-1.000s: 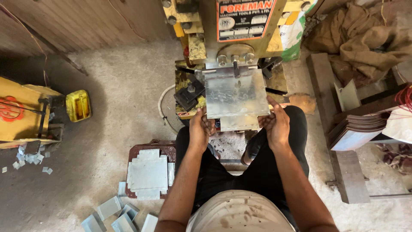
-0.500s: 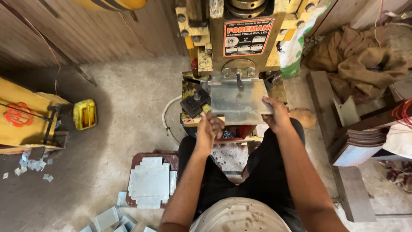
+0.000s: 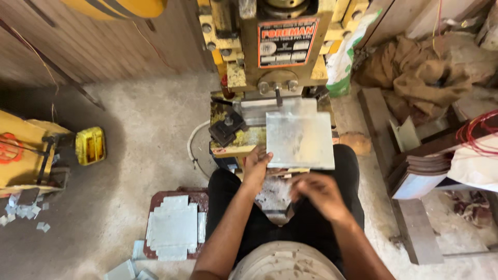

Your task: The person sits on the floor and operates a hydraulic press machine. They place square metal sheets into the machine, pull a lever to press them, and then remove the processed sheets, stacking them on a nearby tray.

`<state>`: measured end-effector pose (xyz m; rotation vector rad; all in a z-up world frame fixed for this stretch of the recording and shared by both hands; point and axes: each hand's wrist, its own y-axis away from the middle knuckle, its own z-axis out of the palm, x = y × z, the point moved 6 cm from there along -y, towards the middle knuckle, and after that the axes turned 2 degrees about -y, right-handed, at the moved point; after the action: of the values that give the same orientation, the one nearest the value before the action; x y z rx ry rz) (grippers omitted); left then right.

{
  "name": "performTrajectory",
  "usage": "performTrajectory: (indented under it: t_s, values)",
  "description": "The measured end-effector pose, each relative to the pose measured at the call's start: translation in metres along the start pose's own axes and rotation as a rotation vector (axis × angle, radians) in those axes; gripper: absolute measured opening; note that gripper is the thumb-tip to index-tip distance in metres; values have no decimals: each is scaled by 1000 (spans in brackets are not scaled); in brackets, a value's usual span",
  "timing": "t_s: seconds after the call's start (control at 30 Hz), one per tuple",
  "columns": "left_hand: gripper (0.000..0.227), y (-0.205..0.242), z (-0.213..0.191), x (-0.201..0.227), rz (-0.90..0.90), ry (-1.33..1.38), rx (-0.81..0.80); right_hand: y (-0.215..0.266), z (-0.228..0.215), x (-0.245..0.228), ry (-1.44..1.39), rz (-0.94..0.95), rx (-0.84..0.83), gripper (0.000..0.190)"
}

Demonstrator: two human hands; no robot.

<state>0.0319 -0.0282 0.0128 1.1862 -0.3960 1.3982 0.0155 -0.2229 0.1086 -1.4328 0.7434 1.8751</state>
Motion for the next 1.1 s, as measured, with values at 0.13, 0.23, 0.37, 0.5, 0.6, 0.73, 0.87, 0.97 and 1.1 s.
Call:
performTrajectory:
  t_s: [0.13, 0.23, 0.37, 0.5, 0.6, 0.73, 0.87, 0.97, 1.1]
  values:
    - [41, 0, -16, -15, 23, 80, 23, -1, -72, -46, 401, -386, 692, 21]
    - [37, -2, -30, -12, 64, 152, 63, -16, -86, -48, 792, -471, 670, 38]
    - [34, 2, -44, -2, 123, 235, 110, -50, -99, 49, -78, 200, 419, 38]
    - [36, 26, -47, 19, 161, -83, 152, -64, -97, 66, -247, 23, 376, 37]
    - [35, 28, -44, 30, 217, -176, 105, -69, -95, 62, -336, 36, 369, 38]
    - [31, 9, -51, 34, 208, -79, 121, -86, -92, 57, -358, 113, 361, 36]
    - [32, 0, -55, 27, 166, -4, 94, -87, -92, 58, -416, 167, 386, 42]
    - [38, 0, -59, 24, 131, 59, 96, -88, -95, 60, -461, 165, 374, 47]
    - [48, 0, -56, 29, 92, 113, 93, -89, -94, 60, -447, 167, 362, 54]
